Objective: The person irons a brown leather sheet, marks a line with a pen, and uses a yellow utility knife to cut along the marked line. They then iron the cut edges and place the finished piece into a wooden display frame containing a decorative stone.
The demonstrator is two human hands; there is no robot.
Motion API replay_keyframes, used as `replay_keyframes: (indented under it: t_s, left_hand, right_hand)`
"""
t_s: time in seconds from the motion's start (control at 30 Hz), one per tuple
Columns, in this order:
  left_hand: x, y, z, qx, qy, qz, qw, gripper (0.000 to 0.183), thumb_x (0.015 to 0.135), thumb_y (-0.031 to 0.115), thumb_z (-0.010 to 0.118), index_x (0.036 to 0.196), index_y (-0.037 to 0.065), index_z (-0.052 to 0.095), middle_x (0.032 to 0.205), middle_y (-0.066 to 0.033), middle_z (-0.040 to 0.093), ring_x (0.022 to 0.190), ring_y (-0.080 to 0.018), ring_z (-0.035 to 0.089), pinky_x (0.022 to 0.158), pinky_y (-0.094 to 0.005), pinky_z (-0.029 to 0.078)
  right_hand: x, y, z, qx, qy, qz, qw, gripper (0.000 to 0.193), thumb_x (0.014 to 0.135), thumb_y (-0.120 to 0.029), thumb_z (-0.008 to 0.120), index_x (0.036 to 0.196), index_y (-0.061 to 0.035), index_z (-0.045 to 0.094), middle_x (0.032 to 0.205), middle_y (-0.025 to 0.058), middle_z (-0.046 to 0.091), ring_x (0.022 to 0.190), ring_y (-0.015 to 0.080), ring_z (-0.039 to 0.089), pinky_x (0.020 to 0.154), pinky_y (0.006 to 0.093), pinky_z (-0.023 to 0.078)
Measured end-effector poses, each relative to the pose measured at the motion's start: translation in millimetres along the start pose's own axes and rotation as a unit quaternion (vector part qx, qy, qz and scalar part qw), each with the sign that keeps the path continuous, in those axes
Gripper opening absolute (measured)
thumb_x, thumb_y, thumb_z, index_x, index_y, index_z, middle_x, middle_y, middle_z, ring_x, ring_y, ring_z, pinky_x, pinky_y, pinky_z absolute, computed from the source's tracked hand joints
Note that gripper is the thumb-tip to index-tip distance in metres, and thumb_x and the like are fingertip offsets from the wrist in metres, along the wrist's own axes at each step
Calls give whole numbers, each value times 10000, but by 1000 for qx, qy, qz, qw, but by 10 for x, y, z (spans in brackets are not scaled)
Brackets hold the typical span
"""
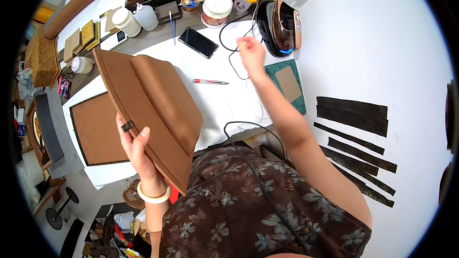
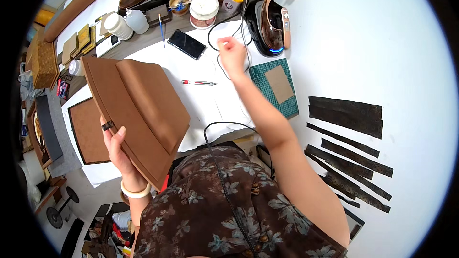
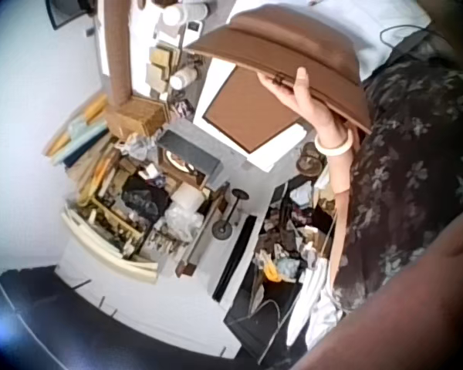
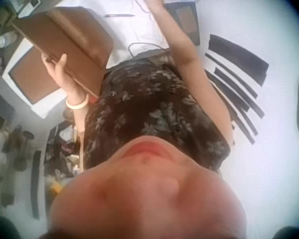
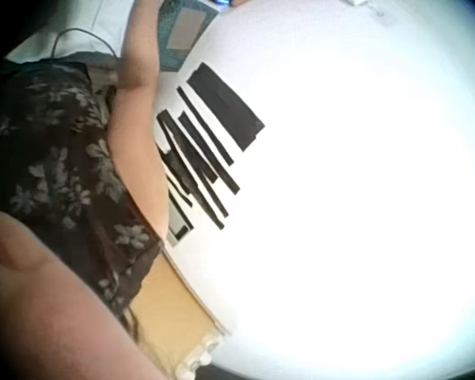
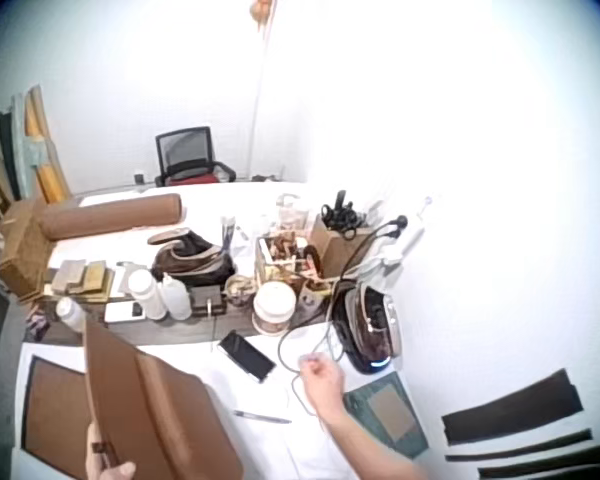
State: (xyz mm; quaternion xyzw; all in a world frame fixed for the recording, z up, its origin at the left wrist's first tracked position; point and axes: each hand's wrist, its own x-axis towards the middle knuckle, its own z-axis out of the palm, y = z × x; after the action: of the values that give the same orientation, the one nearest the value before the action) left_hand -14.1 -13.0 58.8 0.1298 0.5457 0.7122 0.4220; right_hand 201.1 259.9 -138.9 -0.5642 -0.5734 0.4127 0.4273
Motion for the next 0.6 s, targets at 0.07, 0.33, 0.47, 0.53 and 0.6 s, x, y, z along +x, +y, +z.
replay_keyframes:
  t_s: [0.07,0.33,0.47,0.53,0.6]
  left_hand:
    - [90,12,31,-6,-3,1,1000,624,844,108,594,1441,31,428,1293,-127,579,1195,-250,574,1032,-369,466]
    - [198,-140,-26,2,-15,51,999,581,906,272,601,1392,29,393,1224,-116,551,1109,-196,539,995,-348,435]
    - [242,-298,-62,32,-17,97,995,581,938,337,566,1397,33,380,1232,-114,539,1111,-190,548,979,-344,452]
    - [258,-374,-97,47,-17,118,992,530,972,333,503,1398,46,372,1251,-125,542,1126,-197,572,969,-339,476]
    - [276,-400,-78,33,-29,118,992,547,973,333,503,1413,44,355,1252,-125,542,1126,-197,573,970,-339,475]
  right_hand:
    - [605,430,-581,-95,80,-186,975,113,868,-163,767,884,-57,731,736,39,690,665,99,626,612,277,489]
    - [1516,488,-1410,-469,171,72,863,652,765,-313,769,1317,-60,533,1318,221,556,1247,428,509,1070,501,435]
    - [1732,580,-1496,-435,118,106,887,722,735,-312,785,1355,-78,497,1345,229,562,1272,428,532,1080,482,446]
    - [1835,635,-1573,-420,94,97,897,719,728,-298,788,1347,-77,497,1298,231,602,1231,418,584,1055,466,474]
    - [1925,715,-1707,-410,86,99,903,706,724,-274,784,1335,-72,493,1202,225,656,1136,407,653,999,441,516]
